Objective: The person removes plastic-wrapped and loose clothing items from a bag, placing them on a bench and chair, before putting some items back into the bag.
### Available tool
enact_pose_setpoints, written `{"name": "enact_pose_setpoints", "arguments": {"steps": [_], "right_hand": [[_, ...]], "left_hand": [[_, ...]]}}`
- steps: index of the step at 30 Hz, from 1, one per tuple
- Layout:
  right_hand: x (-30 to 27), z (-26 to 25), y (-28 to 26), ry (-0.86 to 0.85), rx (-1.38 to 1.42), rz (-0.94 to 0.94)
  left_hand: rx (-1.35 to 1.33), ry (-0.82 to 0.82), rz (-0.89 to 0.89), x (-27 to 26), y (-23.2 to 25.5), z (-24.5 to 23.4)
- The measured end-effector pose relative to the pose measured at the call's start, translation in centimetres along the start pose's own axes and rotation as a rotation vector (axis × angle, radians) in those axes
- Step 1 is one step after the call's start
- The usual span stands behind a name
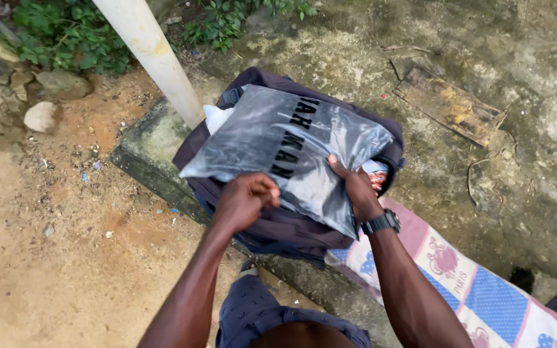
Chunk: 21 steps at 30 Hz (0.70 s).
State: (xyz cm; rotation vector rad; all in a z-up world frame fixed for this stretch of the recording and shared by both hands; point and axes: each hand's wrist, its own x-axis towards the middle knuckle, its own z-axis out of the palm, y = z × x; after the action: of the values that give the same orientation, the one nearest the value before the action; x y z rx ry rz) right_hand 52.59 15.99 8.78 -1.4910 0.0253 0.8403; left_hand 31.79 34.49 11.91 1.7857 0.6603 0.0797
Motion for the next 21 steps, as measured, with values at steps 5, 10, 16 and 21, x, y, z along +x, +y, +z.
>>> {"name": "enact_pose_setpoints", "arguments": {"steps": [5, 10, 16, 21], "right_hand": [[-1.2, 3.0, -2.3, 0.168, -0.249, -0.081], [-0.6, 3.6, -2.1, 0.249, -0.186, -0.052], [-1.8, 4.9, -3.3, 0.138, -0.288, -0.071], [-1.7, 4.5, -3.4, 0.111, -0.4, 0.072]], "left_hand": [[0.461, -0.263, 0.243, 3.8, -1.0, -4.6], [0.605, -0.477, 0.295, 3.6, -2.1, -4.3], [0.692, -0.691, 0.285, 4.8, -5.4, -3.9], [0.98, -0.72, -0.002, 5.0, -3.3, -9.9]]}}
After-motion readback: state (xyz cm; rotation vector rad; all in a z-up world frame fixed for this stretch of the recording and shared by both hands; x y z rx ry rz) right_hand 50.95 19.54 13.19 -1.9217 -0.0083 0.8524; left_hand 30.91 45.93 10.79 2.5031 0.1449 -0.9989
